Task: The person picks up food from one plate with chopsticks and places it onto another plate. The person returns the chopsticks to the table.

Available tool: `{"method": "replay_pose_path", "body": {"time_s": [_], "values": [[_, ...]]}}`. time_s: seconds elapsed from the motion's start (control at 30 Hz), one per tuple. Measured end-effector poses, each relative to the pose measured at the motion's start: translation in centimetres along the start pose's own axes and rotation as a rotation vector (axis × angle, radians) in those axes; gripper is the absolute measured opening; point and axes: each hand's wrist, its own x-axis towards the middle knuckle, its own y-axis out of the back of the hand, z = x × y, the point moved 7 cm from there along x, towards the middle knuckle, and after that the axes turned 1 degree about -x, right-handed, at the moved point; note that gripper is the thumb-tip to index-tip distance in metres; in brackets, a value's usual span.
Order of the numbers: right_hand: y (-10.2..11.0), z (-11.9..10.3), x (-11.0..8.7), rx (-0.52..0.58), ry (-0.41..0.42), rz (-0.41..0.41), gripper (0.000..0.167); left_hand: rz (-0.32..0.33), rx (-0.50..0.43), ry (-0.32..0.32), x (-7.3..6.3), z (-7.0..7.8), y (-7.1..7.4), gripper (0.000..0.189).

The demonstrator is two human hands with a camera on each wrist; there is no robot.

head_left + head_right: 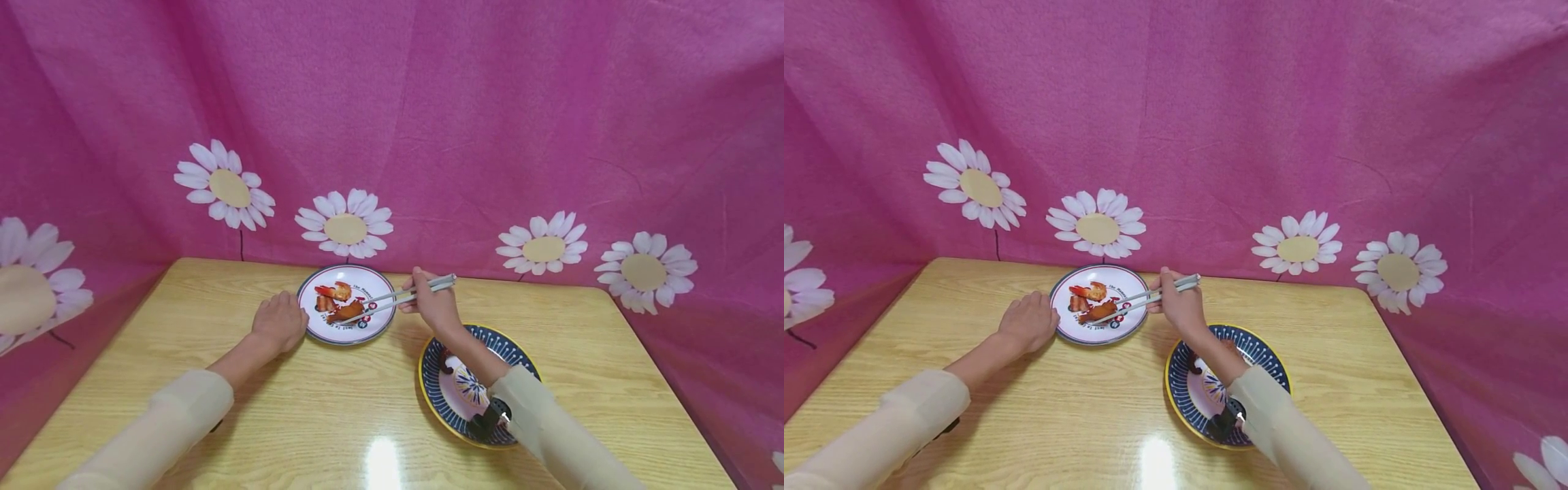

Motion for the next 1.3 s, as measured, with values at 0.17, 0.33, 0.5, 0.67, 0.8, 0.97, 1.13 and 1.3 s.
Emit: {"method": "replay_pose_path", "body": {"time_s": [0.17,0.33,0.5,0.67,0.8,0.97,1.13,1.3], "values": [[0.8,-0.2,-0.3,0.028,0.000,0.015,0.044,0.010,0.002,0.001,0.1,0.0,0.0,0.037],[1.7,-0.7,-0.4,0.046,0.013,0.029,0.046,0.016,0.008,0.005,0.0,0.1,0.1,0.036],[2.8,-1.2,-0.5,0.057,0.009,0.037,0.045,0.021,0.005,0.006,-0.2,0.1,0.2,0.036],[4.2,-1.9,-0.9,0.064,0.007,0.048,0.044,0.004,0.008,0.004,-0.1,0.1,0.1,0.036],[5.6,-2.4,-1.3,0.061,0.006,0.061,0.046,-0.010,0.008,0.007,-0.1,0.0,0.0,0.037],[7.2,-2.7,-1.7,0.095,0.007,0.081,0.045,-0.001,0.002,0.002,-0.2,0.0,0.1,0.036],[8.7,-3.0,-2.2,0.125,0.014,0.094,0.043,-0.001,0.006,0.006,-0.1,-0.1,0.1,0.036],[10.1,-3.3,-2.9,0.116,0.021,0.090,0.041,0.000,0.006,0.003,0.0,0.0,0.0,0.036]]}}
